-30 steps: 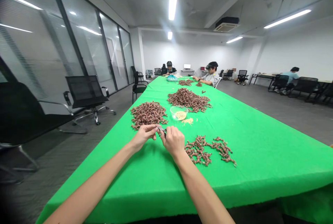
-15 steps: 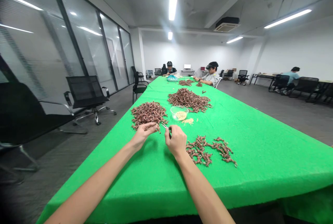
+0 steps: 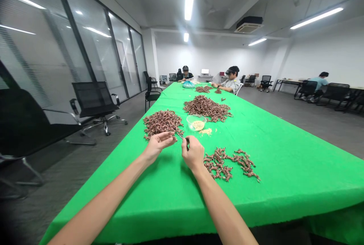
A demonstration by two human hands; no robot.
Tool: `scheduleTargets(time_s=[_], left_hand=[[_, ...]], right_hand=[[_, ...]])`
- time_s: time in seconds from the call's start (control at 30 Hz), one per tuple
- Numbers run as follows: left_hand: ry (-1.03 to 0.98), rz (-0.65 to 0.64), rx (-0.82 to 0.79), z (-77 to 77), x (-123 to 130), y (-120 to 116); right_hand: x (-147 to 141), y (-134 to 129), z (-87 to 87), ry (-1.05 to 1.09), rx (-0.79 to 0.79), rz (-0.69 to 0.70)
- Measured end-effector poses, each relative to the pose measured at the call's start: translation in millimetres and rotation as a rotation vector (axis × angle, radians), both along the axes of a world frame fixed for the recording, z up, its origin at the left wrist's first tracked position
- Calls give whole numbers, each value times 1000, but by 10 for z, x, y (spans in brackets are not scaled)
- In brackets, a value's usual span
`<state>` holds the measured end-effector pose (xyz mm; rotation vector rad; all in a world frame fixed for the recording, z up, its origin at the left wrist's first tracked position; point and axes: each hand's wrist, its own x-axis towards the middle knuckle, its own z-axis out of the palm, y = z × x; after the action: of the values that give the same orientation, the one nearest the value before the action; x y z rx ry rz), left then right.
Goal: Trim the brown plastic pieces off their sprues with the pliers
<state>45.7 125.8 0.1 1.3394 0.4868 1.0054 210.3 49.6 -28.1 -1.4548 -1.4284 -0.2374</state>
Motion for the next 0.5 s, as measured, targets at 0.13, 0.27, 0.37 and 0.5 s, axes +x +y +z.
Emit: scheduleTargets(time_s=[0.13, 0.27, 0.37, 0.5], left_hand=[[5, 35, -7, 23, 17, -21], [36, 75, -1, 46, 27, -55], [31, 109, 56, 51, 32, -64], [24, 132, 174, 42, 47, -59]], right_hand=[[-13, -23, 11, -46, 11, -3], [-41, -41, 19, -105, 25, -22], [-60, -46, 15, -136, 30, -34], [-89, -41, -2, -143, 26, -39]])
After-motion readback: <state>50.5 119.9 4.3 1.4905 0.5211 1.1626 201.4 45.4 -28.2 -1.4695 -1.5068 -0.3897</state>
